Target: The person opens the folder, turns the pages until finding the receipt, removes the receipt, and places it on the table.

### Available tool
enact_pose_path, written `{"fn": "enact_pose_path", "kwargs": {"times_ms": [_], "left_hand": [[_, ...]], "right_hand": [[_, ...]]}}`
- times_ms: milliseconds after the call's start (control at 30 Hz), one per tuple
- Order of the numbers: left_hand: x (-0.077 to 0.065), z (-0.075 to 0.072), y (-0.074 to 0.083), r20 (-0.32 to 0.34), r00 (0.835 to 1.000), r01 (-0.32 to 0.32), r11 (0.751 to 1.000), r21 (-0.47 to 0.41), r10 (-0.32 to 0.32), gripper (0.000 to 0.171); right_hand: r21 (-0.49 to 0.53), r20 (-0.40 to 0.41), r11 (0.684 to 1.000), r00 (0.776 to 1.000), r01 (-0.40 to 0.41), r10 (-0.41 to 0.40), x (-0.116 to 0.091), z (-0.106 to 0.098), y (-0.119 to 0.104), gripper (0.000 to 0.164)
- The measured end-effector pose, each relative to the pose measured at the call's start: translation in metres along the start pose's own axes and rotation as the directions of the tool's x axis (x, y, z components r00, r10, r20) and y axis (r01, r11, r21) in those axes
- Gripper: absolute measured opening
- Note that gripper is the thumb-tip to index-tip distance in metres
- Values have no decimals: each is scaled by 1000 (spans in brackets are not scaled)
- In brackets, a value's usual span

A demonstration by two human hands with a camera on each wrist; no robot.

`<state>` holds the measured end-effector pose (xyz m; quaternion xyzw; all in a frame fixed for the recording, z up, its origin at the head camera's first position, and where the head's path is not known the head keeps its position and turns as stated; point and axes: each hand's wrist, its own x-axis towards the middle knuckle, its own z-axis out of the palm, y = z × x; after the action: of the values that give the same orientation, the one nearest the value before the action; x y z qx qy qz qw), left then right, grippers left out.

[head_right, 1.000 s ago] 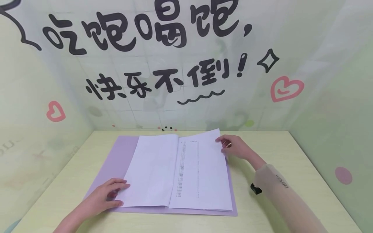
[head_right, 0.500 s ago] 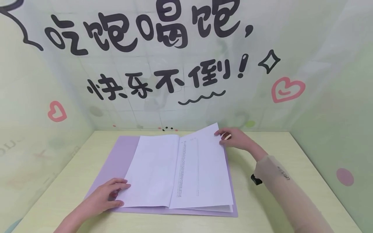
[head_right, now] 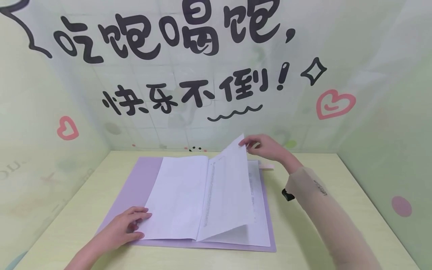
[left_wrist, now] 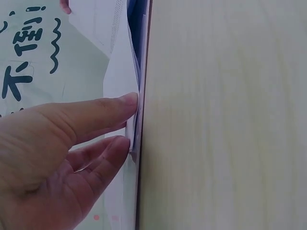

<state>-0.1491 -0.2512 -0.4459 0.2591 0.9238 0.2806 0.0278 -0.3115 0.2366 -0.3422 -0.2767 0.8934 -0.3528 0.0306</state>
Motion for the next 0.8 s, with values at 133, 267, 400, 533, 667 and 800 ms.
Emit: {"fn": "enact_pose_path", "kwargs": {"times_ms": [133,267,400,533,667,800], "left_hand": [[0,1,-1,-11,1000,-5,1000,6,5,50],[0,1,-1,-19,1000,-15,1000,2,16,49],[0,1,-2,-15,1000,-19,1000,-11,19,49],[0,0,-2,-14,1000,-21,1000,-15,21,50],[-1,1,-1,-25,999,-31,1000,3,31,50],[-1,1,-1,-30,999,-27,1000,13,28,50]], "right_hand": [[35,-15,999,1000,3,-3,14,4,-13,30],[73,-39,997,999,16,-14,30,11,-25,31],[90,-56,995,998,42,-38,45,18,-38,32],[122,-66,990,995,77,-69,58,26,-50,34],[151,-77,983,992,107,-96,69,36,-60,34],[188,-91,976,991,114,-99,80,46,-68,32]]}}
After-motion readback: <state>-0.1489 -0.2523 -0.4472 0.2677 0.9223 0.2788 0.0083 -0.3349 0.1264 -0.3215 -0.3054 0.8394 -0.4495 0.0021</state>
